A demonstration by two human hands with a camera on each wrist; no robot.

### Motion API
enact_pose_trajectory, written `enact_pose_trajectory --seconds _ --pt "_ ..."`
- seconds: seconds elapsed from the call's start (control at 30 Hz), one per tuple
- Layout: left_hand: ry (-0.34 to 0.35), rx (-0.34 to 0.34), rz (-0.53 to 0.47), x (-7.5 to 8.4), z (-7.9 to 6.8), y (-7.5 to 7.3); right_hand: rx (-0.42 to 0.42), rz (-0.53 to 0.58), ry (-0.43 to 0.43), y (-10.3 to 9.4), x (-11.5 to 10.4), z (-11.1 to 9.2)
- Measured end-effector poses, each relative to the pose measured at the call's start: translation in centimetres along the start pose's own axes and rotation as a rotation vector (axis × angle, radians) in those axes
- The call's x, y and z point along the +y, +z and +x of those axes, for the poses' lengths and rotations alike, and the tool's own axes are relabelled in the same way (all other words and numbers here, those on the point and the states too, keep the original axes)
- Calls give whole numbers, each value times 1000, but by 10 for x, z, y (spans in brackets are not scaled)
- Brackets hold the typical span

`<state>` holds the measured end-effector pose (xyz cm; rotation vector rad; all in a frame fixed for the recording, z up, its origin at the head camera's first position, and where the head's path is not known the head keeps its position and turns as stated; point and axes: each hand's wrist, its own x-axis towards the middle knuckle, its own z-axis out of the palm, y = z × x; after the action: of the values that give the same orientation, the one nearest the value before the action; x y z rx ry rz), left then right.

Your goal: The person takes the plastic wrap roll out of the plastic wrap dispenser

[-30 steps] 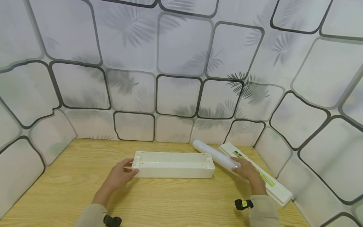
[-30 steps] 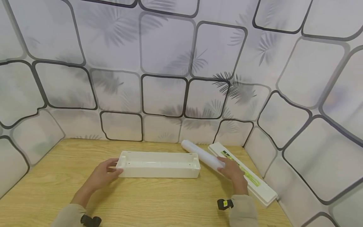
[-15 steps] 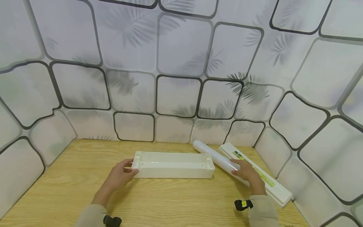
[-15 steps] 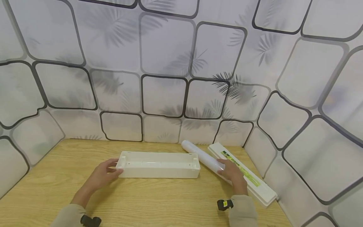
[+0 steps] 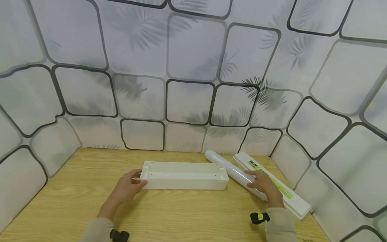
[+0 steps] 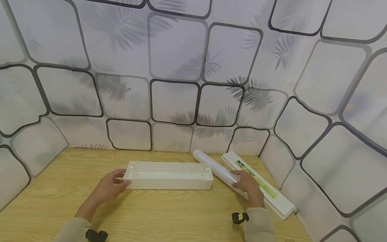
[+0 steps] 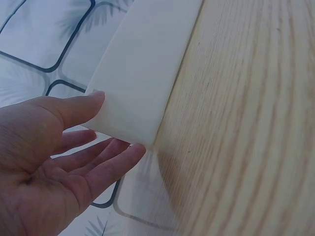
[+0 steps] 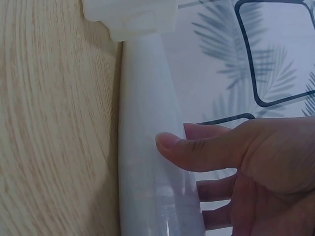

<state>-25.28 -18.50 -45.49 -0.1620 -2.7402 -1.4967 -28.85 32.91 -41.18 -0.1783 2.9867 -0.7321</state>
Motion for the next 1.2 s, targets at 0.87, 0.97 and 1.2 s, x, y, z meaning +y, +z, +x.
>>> enact_pose_trajectory --seconds 0.87,0.97,1.2 --pt "5 -33 -46 1 2 -3 -3 -75 -21 1 1 10" --pt "10 -36 -67 2 1 -4 9 -61 -27 0 -3 9" --pt "28 -27 -4 7 1 -8 77 -63 -89 -3 -16 7"
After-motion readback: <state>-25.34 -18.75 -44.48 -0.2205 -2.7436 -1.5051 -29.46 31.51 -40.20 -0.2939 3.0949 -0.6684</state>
